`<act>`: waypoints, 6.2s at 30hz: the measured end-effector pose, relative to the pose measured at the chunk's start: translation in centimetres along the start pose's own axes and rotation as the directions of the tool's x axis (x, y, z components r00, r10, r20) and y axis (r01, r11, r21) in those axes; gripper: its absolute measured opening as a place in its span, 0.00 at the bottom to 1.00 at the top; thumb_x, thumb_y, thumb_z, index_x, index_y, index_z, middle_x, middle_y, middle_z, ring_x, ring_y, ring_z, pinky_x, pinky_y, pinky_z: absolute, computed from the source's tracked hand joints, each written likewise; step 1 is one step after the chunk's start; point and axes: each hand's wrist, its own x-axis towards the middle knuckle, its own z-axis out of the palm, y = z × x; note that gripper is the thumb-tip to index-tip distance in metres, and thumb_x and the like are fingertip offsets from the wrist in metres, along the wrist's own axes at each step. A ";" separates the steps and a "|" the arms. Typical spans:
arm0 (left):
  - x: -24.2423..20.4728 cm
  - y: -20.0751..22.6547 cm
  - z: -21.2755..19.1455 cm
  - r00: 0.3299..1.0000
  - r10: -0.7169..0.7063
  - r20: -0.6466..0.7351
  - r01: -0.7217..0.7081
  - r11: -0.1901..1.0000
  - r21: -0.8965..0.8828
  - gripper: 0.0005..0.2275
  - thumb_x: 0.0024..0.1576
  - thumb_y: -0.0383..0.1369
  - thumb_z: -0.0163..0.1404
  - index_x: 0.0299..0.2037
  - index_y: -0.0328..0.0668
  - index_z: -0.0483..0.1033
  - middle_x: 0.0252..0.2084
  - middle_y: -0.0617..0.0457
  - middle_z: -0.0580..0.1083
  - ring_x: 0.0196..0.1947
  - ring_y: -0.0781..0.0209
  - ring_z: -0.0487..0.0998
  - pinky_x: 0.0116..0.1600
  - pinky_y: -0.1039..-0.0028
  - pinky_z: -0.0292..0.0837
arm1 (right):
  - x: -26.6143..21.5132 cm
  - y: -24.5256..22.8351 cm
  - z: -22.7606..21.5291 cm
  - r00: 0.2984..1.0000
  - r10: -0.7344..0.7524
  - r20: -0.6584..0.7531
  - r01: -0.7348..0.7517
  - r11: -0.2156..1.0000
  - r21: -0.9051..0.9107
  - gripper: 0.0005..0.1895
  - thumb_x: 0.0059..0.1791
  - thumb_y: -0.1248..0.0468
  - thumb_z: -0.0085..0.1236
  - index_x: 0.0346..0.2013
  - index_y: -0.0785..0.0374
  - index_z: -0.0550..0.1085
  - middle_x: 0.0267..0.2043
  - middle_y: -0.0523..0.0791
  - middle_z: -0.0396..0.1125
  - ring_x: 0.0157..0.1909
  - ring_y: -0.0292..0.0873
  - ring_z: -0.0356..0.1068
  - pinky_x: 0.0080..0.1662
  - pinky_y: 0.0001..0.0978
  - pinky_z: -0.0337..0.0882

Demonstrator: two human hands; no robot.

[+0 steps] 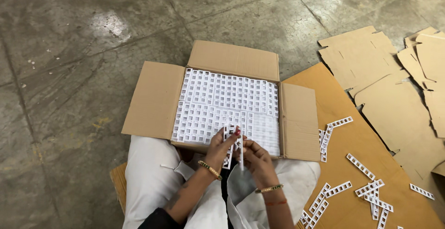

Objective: The person sits on the floor and places small white plastic grid pieces into a cardboard box. They pick up the pieces from a pile on the floor and arrange them in rows inside the box, filling the available space.

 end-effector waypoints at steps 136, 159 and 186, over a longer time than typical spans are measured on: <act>2.9 -0.3 -1.2 0.990 0.139 -0.010 -0.136 0.978 0.156 0.09 0.59 0.28 0.52 0.47 0.38 0.82 0.45 0.57 0.78 0.47 0.67 0.78 0.51 0.74 0.77 | 2.2 -7.3 -3.4 0.729 -0.620 0.289 0.193 -0.219 -0.956 0.07 0.40 0.69 0.63 0.30 0.55 0.82 0.36 0.40 0.69 0.43 0.45 0.68 0.44 0.39 0.73; -0.6 2.7 -5.6 0.954 0.241 -0.176 -0.222 0.967 0.125 0.08 0.63 0.28 0.49 0.49 0.36 0.77 0.47 0.49 0.79 0.47 0.59 0.80 0.52 0.69 0.77 | -8.2 1.8 -31.2 0.379 -0.401 -0.834 -0.710 0.452 -0.540 0.17 0.41 0.48 0.73 0.36 0.55 0.85 0.36 0.51 0.77 0.40 0.55 0.77 0.46 0.45 0.76; -2.0 3.8 -8.0 0.941 0.225 -0.254 -0.207 0.974 0.097 0.09 0.62 0.30 0.50 0.49 0.35 0.78 0.45 0.48 0.79 0.45 0.59 0.81 0.51 0.69 0.78 | -6.5 3.5 -35.3 0.570 -0.639 -0.517 -0.626 0.069 -0.776 0.09 0.47 0.56 0.62 0.37 0.54 0.82 0.38 0.49 0.76 0.41 0.54 0.76 0.46 0.47 0.76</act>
